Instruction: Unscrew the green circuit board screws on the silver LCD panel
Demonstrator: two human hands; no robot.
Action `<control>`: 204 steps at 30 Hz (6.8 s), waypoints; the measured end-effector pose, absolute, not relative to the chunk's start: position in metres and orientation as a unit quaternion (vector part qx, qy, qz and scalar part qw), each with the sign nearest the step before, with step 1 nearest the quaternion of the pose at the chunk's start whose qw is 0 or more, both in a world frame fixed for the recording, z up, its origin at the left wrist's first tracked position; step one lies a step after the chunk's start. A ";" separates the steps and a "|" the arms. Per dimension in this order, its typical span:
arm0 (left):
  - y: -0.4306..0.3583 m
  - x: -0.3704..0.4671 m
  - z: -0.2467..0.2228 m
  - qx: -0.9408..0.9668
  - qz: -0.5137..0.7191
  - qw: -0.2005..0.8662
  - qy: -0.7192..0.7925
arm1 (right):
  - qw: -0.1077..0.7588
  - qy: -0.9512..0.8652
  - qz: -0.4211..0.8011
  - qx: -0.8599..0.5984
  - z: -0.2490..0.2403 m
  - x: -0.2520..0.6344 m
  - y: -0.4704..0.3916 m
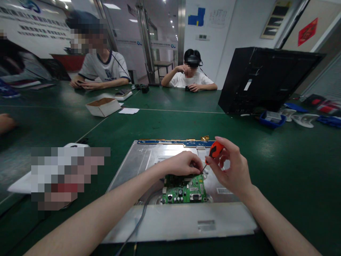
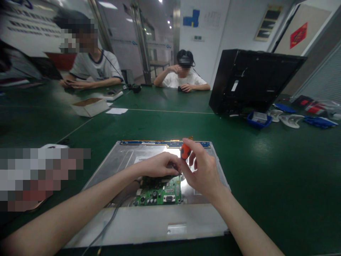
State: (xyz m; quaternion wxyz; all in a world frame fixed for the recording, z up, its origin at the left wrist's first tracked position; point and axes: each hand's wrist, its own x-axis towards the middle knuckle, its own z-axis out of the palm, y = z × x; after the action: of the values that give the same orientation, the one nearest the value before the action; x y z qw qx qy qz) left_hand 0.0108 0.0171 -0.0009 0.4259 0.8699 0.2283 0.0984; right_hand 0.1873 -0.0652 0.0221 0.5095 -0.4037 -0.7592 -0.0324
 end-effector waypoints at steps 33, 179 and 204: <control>0.015 0.011 0.003 0.863 0.106 0.438 0.228 | 0.535 -0.748 -0.041 -0.390 0.029 0.187 -0.068; 0.014 0.012 0.004 0.863 0.099 0.435 0.238 | 0.515 -0.760 0.001 -0.395 0.028 0.185 -0.069; 0.013 0.012 0.006 0.867 0.096 0.433 0.229 | 0.558 -0.734 0.009 -0.387 0.018 0.187 -0.067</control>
State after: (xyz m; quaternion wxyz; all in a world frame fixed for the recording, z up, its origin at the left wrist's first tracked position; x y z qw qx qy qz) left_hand 0.0124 0.0134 0.0061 0.4330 0.8666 0.2287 0.0963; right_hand 0.1869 -0.0668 0.0184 0.5582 -0.3875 -0.7336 0.0085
